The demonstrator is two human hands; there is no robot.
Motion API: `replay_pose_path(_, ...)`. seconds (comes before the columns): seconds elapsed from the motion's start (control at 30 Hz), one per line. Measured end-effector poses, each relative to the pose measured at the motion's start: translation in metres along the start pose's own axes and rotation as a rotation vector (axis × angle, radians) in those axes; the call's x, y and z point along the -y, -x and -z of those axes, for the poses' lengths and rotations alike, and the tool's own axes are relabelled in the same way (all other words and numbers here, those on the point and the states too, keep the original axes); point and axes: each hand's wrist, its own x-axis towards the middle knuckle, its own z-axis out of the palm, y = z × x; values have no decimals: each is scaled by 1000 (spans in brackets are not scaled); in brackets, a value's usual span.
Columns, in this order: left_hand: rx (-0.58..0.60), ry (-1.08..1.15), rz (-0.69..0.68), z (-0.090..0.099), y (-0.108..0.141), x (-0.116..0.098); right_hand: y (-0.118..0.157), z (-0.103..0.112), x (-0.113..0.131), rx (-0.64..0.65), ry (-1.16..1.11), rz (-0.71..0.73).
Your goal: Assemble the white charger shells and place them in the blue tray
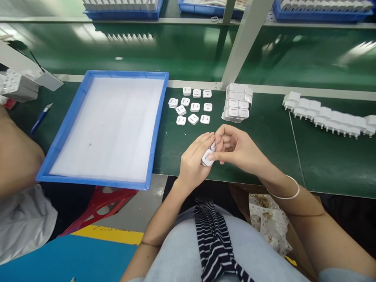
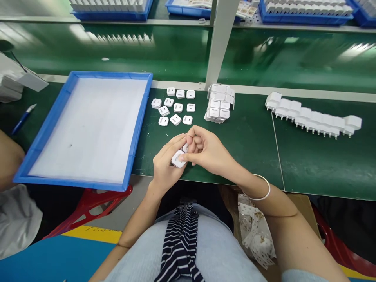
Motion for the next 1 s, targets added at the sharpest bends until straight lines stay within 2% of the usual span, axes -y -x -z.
replay_pose_path(0.13,-28,101,75,1,-2,-2,0,1,-2,-38,86,79)
replay_pose_path(0.3,-68,231,188,8,-4,-10,1,3,3,17,-81,107)
replay_pose_path(0.73,-31,352,202,18,-5,-13,1,4,7,84,-260,22)
replay_pose_path(1.0,-15,381,198,19,-6,-11,1,3,9,72,-228,0)
